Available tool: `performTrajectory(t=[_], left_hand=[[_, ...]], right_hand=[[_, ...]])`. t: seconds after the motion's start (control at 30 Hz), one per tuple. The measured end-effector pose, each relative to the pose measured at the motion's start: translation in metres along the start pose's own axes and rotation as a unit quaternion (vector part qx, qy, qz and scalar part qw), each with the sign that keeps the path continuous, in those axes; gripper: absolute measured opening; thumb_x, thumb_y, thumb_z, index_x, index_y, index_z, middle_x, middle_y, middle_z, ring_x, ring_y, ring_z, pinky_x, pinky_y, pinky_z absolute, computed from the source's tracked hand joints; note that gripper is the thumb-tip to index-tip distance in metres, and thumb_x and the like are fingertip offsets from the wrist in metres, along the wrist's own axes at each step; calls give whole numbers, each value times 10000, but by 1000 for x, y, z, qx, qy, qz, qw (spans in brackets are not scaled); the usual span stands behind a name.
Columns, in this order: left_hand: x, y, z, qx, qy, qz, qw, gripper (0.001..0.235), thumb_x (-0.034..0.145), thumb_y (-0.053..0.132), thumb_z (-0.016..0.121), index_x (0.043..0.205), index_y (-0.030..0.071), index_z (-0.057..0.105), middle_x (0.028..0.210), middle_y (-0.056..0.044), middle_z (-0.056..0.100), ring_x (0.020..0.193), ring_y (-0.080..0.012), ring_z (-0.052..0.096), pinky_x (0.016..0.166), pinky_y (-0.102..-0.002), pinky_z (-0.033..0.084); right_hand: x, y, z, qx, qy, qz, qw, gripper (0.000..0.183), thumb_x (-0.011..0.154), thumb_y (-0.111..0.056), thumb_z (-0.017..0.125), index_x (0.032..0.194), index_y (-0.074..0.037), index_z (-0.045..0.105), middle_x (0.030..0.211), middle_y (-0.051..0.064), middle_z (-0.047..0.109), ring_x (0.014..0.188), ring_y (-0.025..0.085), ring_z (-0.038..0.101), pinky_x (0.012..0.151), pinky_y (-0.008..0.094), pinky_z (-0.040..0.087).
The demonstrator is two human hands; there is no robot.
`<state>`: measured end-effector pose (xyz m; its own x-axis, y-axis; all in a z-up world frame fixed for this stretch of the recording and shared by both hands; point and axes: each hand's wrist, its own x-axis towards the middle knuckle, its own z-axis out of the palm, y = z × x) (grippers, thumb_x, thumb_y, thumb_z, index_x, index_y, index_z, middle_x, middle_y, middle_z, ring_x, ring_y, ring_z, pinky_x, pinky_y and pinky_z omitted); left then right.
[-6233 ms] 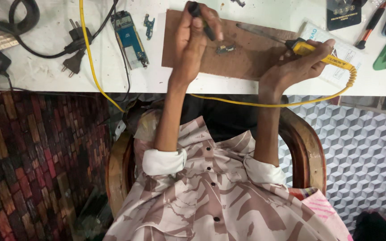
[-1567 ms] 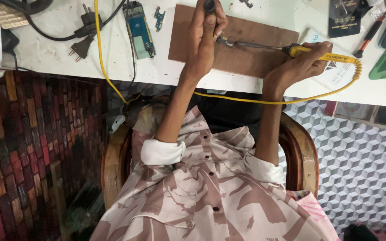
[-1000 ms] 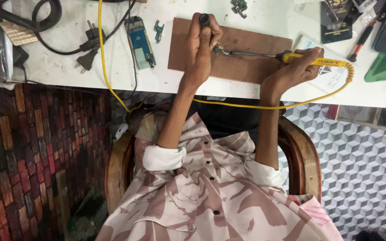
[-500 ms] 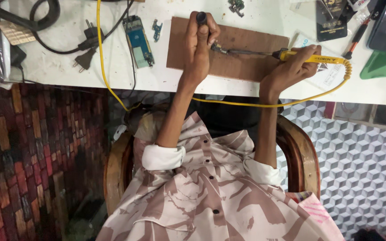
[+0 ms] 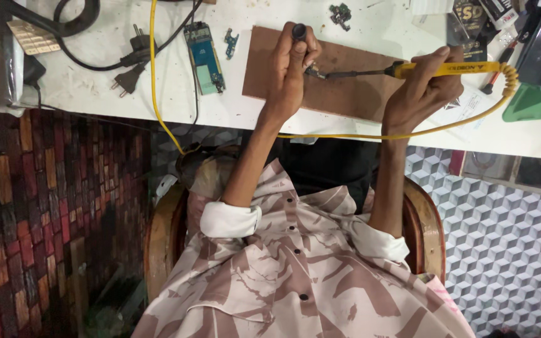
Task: The person uses a soldering iron and tweezers to solder small electronic components on a workbench. They repeatedly heat and apply solder to component leads, occasionally repositioning the parts and tools.
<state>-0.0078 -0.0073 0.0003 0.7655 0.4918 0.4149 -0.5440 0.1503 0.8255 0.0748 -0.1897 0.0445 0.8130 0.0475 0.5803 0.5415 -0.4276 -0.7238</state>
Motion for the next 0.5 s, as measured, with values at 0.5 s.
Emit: performTrajectory(t=[0.5], left_hand=[[1,1,0,-8,0,-20,1000,414,1154,467,406,998,90,474,790,6,374,729,-102,357,704,-288,357]], right_hand=[[11,-55,7,-94,-125,-72,985,359,1146,-152,530,814,-21,484,674,76,470,611,216,433,695,406,359]])
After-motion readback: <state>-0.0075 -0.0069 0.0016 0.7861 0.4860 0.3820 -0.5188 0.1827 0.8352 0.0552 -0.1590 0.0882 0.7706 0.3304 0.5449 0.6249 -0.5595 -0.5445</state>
